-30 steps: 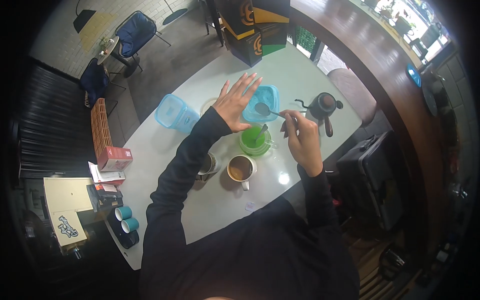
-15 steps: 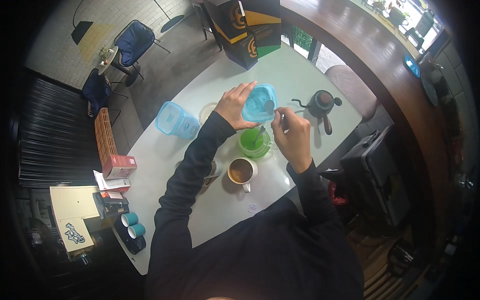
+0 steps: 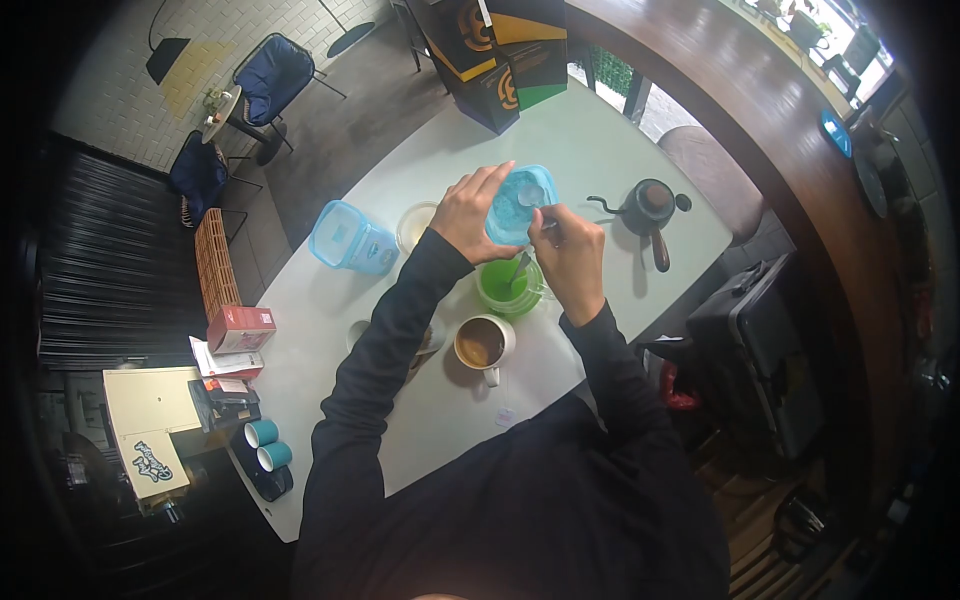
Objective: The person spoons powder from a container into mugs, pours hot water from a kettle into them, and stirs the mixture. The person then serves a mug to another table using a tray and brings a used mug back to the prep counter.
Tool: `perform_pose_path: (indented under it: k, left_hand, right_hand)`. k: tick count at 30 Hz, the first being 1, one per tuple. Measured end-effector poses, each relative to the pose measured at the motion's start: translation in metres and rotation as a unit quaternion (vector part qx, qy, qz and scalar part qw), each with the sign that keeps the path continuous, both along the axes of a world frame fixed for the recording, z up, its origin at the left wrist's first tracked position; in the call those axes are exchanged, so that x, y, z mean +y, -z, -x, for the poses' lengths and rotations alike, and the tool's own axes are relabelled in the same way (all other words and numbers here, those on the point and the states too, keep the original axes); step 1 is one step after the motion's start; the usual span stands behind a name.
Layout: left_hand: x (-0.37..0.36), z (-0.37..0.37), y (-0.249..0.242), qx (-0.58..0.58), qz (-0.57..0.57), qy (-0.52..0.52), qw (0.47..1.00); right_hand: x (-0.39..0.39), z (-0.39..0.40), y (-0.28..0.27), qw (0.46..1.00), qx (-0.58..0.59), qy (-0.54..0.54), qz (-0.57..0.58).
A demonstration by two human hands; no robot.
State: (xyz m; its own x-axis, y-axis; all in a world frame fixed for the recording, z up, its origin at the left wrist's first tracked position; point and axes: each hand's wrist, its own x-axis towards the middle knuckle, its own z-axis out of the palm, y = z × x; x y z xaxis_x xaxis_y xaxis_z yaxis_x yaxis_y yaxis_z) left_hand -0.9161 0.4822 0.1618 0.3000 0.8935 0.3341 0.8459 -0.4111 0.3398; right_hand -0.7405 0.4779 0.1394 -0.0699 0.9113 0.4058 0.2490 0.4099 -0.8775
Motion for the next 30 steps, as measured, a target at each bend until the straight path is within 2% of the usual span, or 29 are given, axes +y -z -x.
perform_pose_path:
  k: [18,30]
  left_hand:
    - [-0.003,-0.005,0.001,-0.034,0.015,-0.024,0.999]
    - [-0.001,-0.006,0.004,-0.036,-0.016,-0.039,0.998]
  right_hand:
    - [0.009,0.008,0.004,0.997,0.040,-0.011,0.059]
    - [0.018,0.014,0.015,0.990,0.121,-0.002,0.079]
